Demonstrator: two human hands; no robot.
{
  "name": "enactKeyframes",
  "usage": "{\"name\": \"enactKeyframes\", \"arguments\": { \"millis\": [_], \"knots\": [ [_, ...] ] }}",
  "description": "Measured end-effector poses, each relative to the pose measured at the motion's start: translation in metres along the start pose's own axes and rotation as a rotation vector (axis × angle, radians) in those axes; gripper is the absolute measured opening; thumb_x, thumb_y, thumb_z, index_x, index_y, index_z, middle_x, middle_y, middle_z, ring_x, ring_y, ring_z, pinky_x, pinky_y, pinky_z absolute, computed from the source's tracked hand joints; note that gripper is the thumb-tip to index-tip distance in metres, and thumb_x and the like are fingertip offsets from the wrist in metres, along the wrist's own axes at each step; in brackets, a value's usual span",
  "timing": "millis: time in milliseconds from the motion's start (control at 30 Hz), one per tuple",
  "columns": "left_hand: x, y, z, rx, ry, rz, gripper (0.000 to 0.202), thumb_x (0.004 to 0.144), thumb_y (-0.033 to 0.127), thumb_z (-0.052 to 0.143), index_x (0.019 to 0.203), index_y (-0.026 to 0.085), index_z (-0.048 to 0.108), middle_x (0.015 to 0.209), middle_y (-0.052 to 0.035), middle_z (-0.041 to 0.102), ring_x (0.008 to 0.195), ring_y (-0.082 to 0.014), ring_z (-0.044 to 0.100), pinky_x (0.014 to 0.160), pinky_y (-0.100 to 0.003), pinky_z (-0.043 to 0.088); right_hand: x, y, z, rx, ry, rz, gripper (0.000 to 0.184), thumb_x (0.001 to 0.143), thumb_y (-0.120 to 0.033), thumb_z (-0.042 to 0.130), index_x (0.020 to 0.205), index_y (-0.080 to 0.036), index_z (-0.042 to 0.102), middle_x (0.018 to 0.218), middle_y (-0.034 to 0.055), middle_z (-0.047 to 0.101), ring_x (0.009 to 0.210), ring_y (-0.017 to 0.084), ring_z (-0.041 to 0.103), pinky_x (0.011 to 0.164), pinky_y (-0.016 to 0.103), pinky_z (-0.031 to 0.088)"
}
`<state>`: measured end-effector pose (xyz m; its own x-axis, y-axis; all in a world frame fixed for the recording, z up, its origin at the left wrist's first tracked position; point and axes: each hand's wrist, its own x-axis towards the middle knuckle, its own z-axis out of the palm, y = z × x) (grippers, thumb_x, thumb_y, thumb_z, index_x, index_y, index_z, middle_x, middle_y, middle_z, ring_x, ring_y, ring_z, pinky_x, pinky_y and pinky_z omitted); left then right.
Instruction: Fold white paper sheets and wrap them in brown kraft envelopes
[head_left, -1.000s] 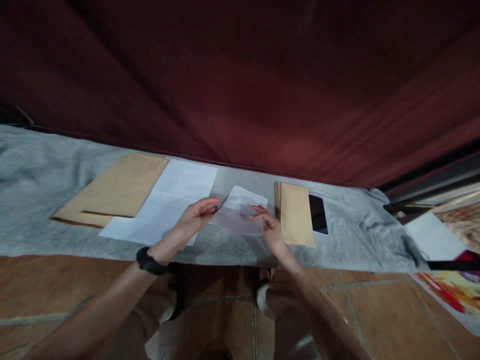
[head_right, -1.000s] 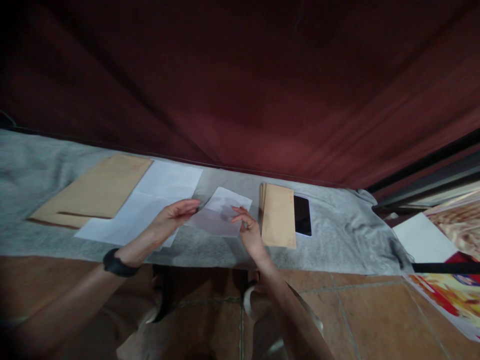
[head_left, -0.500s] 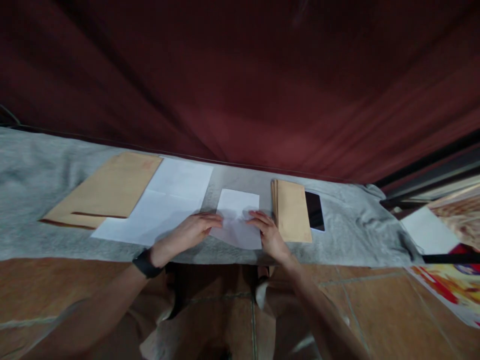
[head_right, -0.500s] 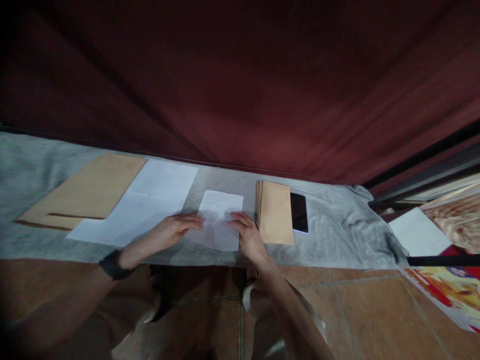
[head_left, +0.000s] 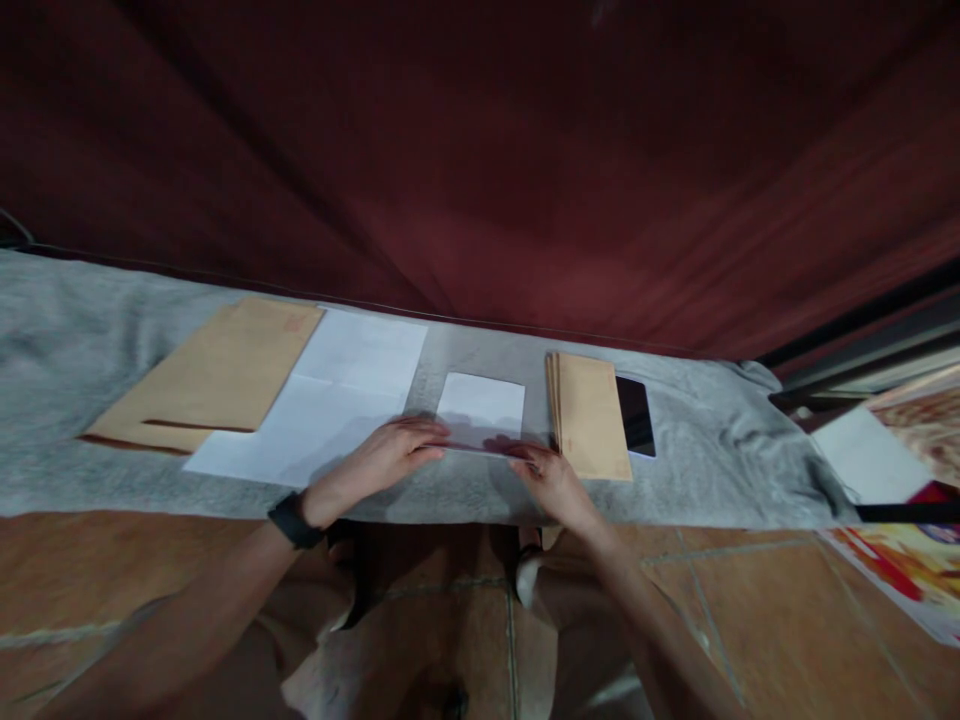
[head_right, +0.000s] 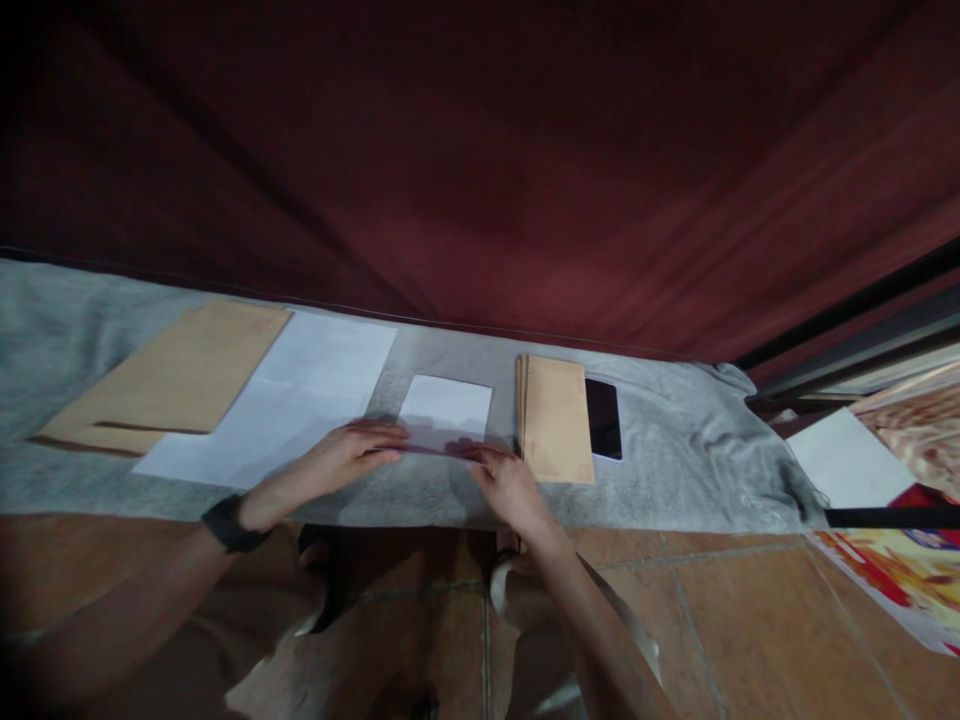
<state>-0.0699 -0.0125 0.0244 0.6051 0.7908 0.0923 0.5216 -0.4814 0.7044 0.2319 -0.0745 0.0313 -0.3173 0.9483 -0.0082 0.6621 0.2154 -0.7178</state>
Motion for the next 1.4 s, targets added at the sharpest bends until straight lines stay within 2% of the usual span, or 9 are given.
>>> {"name": "enactKeyframes", "arguments": {
  "millis": [100, 200, 433, 600, 733, 900, 1033, 1233, 1400],
  "knots": [
    [0.009, 0.005, 0.002, -0.117, 0.056, -0.177, 0.03, 0.089, 0.045, 0.06, 0.095, 0.022, 0.077, 0.092, -0.004, 0.077, 0.085, -0.0229, 0.069, 0.08, -0.032, 0.053, 0.007, -0.006, 0.002, -0.054, 0.07, 0.179, 0.028, 0.1, -0.03, 0.051, 0.114, -0.02, 0.073, 0.109, 0.0071, 0.077, 0.102, 0.022, 0.072, 0.09, 0.032, 0.056],
    [0.018, 0.011, 0.005, -0.188, 0.14, -0.32, 0.031, 0.086, 0.047, 0.058, 0.078, 0.02, 0.069, 0.069, 0.0012, 0.066, 0.065, -0.0162, 0.058, 0.061, -0.025, 0.043, 0.014, -0.012, 0.005, -0.163, 0.114, 0.356, 0.031, 0.102, -0.033, 0.049, 0.112, -0.015, 0.072, 0.097, 0.0103, 0.079, 0.091, 0.024, 0.074, 0.077, 0.028, 0.055],
    [0.034, 0.022, 0.01, -0.089, 0.268, -0.414, 0.027, 0.084, 0.041, 0.055, 0.065, 0.021, 0.051, 0.06, 0.0047, 0.049, 0.059, -0.0127, 0.045, 0.057, -0.026, 0.032, 0.031, -0.024, 0.009, -0.374, 0.141, 0.48, 0.04, 0.104, -0.036, 0.047, 0.136, -0.013, 0.052, 0.111, 0.0144, 0.076, 0.101, 0.025, 0.074, 0.083, 0.029, 0.053],
    [0.038, 0.022, 0.012, 0.0, 0.237, -0.477, 0.029, 0.083, 0.037, 0.056, 0.061, 0.022, 0.047, 0.057, 0.0044, 0.048, 0.057, -0.0134, 0.045, 0.057, -0.027, 0.03, 0.037, -0.025, 0.01, -0.335, 0.141, 0.512, 0.037, 0.103, -0.036, 0.049, 0.136, -0.018, 0.048, 0.111, 0.0092, 0.076, 0.102, 0.023, 0.074, 0.084, 0.029, 0.054],
    [0.041, 0.02, 0.013, 0.046, 0.198, -0.522, 0.027, 0.084, 0.035, 0.056, 0.061, 0.023, 0.047, 0.058, 0.0037, 0.051, 0.058, -0.0146, 0.047, 0.057, -0.027, 0.03, 0.038, -0.025, 0.012, -0.347, 0.146, 0.511, 0.046, 0.101, -0.033, 0.049, 0.144, -0.019, 0.04, 0.119, 0.0093, 0.074, 0.103, 0.024, 0.074, 0.085, 0.031, 0.055],
    [0.043, 0.022, 0.012, 0.074, 0.184, -0.554, 0.017, 0.082, 0.03, 0.059, 0.068, 0.024, 0.051, 0.064, 0.0034, 0.057, 0.063, -0.0159, 0.054, 0.059, -0.027, 0.033, 0.04, -0.026, 0.013, -0.37, 0.126, 0.513, 0.059, 0.101, -0.033, 0.049, 0.154, -0.018, 0.028, 0.123, 0.0108, 0.072, 0.104, 0.025, 0.074, 0.086, 0.031, 0.055],
    [0.045, 0.023, 0.012, 0.066, 0.193, -0.582, 0.005, 0.083, 0.026, 0.061, 0.085, 0.025, 0.057, 0.07, 0.0035, 0.063, 0.066, -0.0163, 0.059, 0.059, -0.026, 0.036, 0.042, -0.026, 0.013, -0.419, 0.102, 0.526, 0.063, 0.101, -0.034, 0.048, 0.157, -0.018, 0.023, 0.118, 0.0113, 0.074, 0.103, 0.026, 0.074, 0.086, 0.032, 0.055],
    [0.047, 0.027, 0.013, 0.121, 0.183, -0.624, 0.039, 0.086, 0.027, 0.061, 0.124, 0.025, 0.053, 0.081, 0.0019, 0.07, 0.071, -0.0187, 0.064, 0.064, -0.027, 0.04, 0.046, -0.024, 0.014, -0.498, 0.091, 0.524, 0.063, 0.102, -0.035, 0.047, 0.158, -0.017, 0.022, 0.115, 0.0128, 0.075, 0.099, 0.027, 0.075, 0.085, 0.033, 0.055],
    [0.05, 0.03, 0.011, 0.176, 0.19, -0.626, 0.046, 0.088, 0.03, 0.061, 0.133, 0.026, 0.053, 0.088, 0.0003, 0.073, 0.077, -0.0198, 0.067, 0.064, -0.027, 0.041, 0.048, -0.025, 0.013, -0.502, 0.096, 0.519, 0.059, 0.104, -0.036, 0.044, 0.157, -0.018, 0.025, 0.112, 0.0131, 0.075, 0.098, 0.026, 0.075, 0.084, 0.034, 0.054]
  ]
}}
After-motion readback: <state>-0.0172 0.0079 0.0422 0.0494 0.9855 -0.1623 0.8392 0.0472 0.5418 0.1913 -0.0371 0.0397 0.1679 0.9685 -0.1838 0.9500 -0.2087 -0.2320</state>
